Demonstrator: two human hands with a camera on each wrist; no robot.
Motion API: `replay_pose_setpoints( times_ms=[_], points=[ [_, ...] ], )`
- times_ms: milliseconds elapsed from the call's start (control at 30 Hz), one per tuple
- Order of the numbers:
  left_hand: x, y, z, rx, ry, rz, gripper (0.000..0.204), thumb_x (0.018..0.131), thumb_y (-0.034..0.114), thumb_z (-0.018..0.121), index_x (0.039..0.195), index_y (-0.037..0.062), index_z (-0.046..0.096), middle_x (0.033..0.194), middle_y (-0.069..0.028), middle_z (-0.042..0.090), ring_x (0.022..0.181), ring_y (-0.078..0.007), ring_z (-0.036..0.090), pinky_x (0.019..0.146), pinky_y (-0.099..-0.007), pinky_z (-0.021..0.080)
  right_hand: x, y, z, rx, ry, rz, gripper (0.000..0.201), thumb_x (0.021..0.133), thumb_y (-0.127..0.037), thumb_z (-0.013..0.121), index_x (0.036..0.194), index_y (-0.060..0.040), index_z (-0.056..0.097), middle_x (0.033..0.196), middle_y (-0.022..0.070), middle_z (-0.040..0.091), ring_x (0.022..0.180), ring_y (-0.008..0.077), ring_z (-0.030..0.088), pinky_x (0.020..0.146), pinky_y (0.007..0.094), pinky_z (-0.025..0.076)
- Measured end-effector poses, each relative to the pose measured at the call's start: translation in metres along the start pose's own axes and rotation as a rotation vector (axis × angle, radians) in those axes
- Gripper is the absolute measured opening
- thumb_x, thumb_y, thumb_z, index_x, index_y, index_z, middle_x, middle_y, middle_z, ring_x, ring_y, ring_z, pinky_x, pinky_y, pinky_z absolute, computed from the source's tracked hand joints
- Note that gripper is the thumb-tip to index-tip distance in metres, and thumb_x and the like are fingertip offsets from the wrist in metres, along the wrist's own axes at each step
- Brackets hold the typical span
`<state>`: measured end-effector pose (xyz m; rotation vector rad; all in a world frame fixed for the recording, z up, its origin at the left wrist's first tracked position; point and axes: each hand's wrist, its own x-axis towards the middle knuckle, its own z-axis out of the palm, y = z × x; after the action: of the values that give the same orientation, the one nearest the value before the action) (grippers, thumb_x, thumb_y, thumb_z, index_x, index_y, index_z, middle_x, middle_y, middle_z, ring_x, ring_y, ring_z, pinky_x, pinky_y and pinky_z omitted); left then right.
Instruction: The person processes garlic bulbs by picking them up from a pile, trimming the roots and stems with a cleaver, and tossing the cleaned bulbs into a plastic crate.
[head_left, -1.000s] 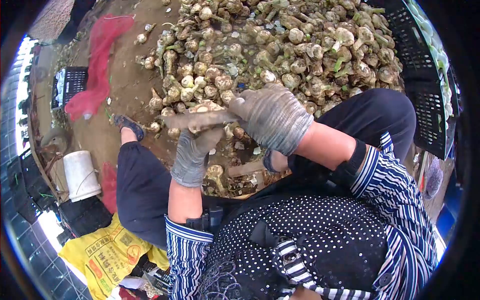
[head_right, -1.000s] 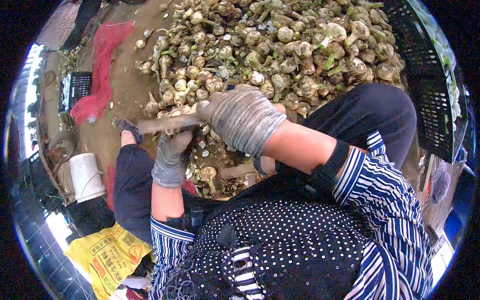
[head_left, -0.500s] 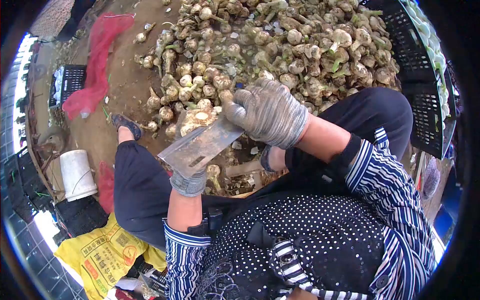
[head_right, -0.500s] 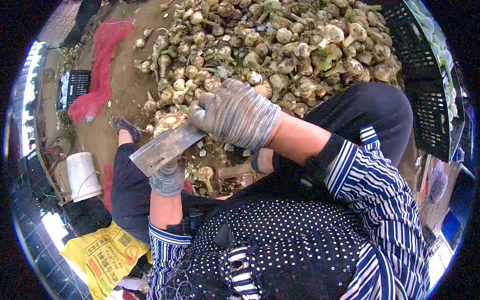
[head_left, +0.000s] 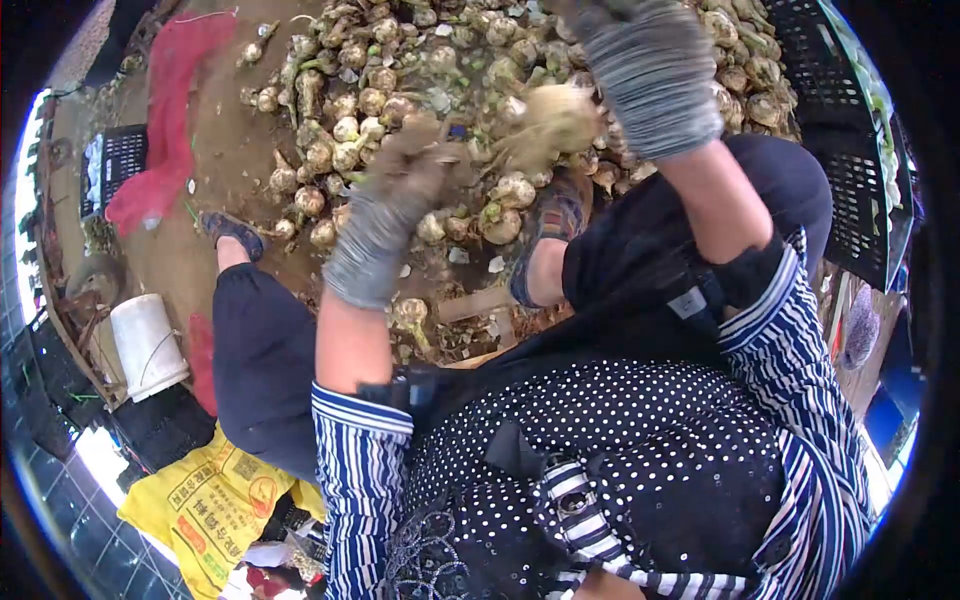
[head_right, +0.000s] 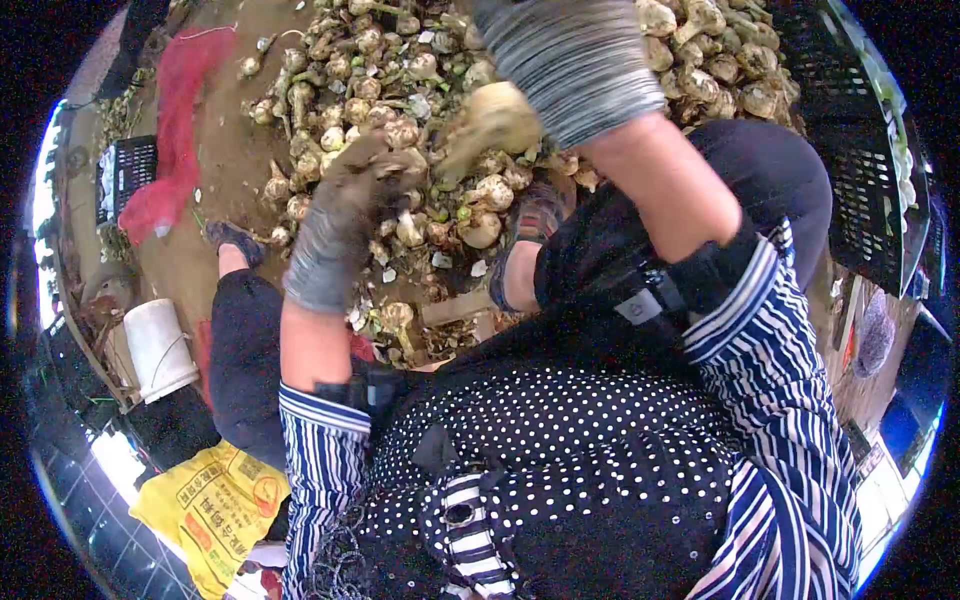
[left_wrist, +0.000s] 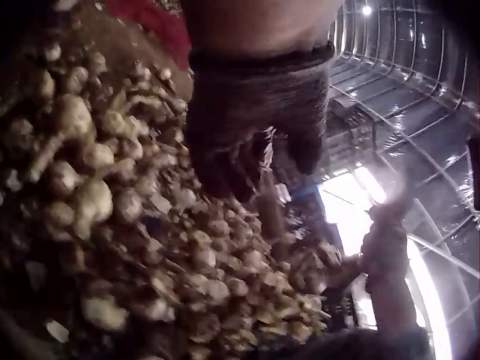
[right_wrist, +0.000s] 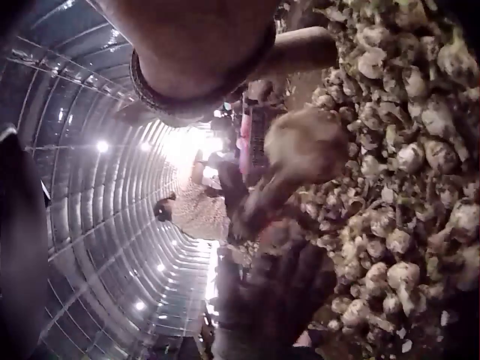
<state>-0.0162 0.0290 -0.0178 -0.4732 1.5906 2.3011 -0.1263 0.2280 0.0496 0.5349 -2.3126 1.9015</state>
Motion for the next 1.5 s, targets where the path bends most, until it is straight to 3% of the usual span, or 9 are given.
replay_pose_setpoints(
  times_ms=[100, 333, 467, 600, 667, 767, 1067, 1333, 1500],
  points=[
    [0.009, -0.034, -0.067, 0.773, 0.392, -0.109, 0.023, 0.081, 0.018, 0.064, 0.1, 0.004, 0.063, 0.084, -0.0067, 0.065, 0.077, -0.014, 0.059, 0.071, -0.0285, 0.048, 0.004, -0.009, -0.012, 0.032, 0.166, 0.105, 0.022, 0.082, -0.011, 0.063, 0.102, -0.0024, 0.059, 0.08, 0.002, 0.062, 0.071, 0.0116, 0.055, 0.06, 0.0251, 0.046],
    [0.01, -0.097, -0.065, 1.576, 0.176, -0.13, 0.045, 0.07, 0.012, 0.066, 0.114, 0.0147, 0.058, 0.111, -0.0165, 0.058, 0.092, -0.0311, 0.059, 0.081, -0.0366, 0.048, -0.005, 0.011, -0.006, -0.212, 0.076, -0.07, 0.032, 0.083, -0.007, 0.058, 0.114, -0.0008, 0.055, 0.091, 0.0057, 0.063, 0.076, 0.0101, 0.055, 0.064, 0.0254, 0.046],
    [0.036, -0.096, -0.073, 1.722, -0.04, -0.032, 0.047, 0.067, 0.01, 0.07, 0.113, 0.0144, 0.059, 0.108, -0.015, 0.056, 0.094, -0.0335, 0.057, 0.082, -0.0378, 0.047, 0.001, 0.031, -0.007, 1.172, -0.099, 0.339, 0.042, 0.085, 0.001, 0.05, 0.126, 0.003, 0.043, 0.101, 0.0049, 0.054, 0.08, 0.0102, 0.048, 0.064, 0.0226, 0.042],
    [0.044, -0.103, -0.076, 1.443, 0.249, 0.247, 0.031, 0.069, 0.014, 0.07, 0.098, 0.0103, 0.065, 0.105, -0.0131, 0.057, 0.089, -0.0302, 0.058, 0.079, -0.0382, 0.048, -0.004, 0.04, 0.003, 0.634, -0.118, -0.067, 0.031, 0.086, -0.003, 0.051, 0.117, 0.0003, 0.049, 0.094, 0.0024, 0.053, 0.079, 0.0104, 0.048, 0.065, 0.0222, 0.042],
    [0.054, -0.116, -0.096, 1.419, 0.39, 0.487, 0.027, 0.076, 0.019, 0.064, 0.099, 0.0058, 0.063, 0.102, -0.0102, 0.06, 0.089, -0.0269, 0.059, 0.08, -0.0379, 0.047, -0.008, 0.036, 0.002, -0.656, -0.136, -0.318, 0.025, 0.081, -0.017, 0.063, 0.103, -0.0054, 0.06, 0.088, 0.012, 0.066, 0.08, 0.0237, 0.063, 0.068, 0.0321, 0.049],
    [0.046, -0.082, -0.078, -0.192, 0.386, 0.011, 0.037, 0.083, 0.022, 0.056, 0.114, 0.0026, 0.051, 0.093, -0.0076, 0.062, 0.086, -0.0202, 0.061, 0.077, -0.033, 0.051, -0.02, 0.021, 0.021, -0.63, -0.304, 0.049, 0.018, 0.082, -0.016, 0.061, 0.096, -0.0049, 0.061, 0.079, 0.0098, 0.064, 0.072, 0.0272, 0.062, 0.066, 0.0341, 0.049],
    [-0.02, 0.018, 0.004, 0.533, 0.34, 0.222, 0.019, 0.085, 0.016, 0.06, 0.095, 0.0007, 0.059, 0.078, -0.0016, 0.054, 0.067, -0.0101, 0.052, 0.06, -0.0239, 0.044, -0.031, 0.009, 0.045, -0.736, -0.619, -0.284, 0.015, 0.078, -0.02, 0.057, 0.086, -0.0076, 0.055, 0.072, 0.0117, 0.059, 0.07, 0.0308, 0.06, 0.061, 0.0417, 0.047],
    [-0.043, 0.04, -0.039, 1.15, 0.589, 0.699, 0.02, 0.08, 0.013, 0.064, 0.095, 0.0015, 0.058, 0.084, -0.0044, 0.054, 0.066, -0.013, 0.052, 0.059, -0.0286, 0.045, -0.033, 0.046, 0.048, -0.815, -0.848, 0.38, 0.026, 0.082, -0.027, 0.055, 0.097, -0.0055, 0.057, 0.083, 0.0177, 0.063, 0.08, 0.035, 0.061, 0.07, 0.0424, 0.049],
    [-0.041, 0.044, -0.001, 0.003, 0.605, 0.441, 0.021, 0.08, 0.007, 0.064, 0.098, 0.0015, 0.056, 0.085, -0.006, 0.06, 0.069, -0.0119, 0.057, 0.06, -0.0243, 0.05, -0.05, 0.047, 0.061, -0.478, -0.807, 0.305, 0.032, 0.077, -0.026, 0.059, 0.098, -0.0032, 0.055, 0.078, 0.0189, 0.061, 0.076, 0.0348, 0.061, 0.067, 0.0405, 0.048]
  ],
)
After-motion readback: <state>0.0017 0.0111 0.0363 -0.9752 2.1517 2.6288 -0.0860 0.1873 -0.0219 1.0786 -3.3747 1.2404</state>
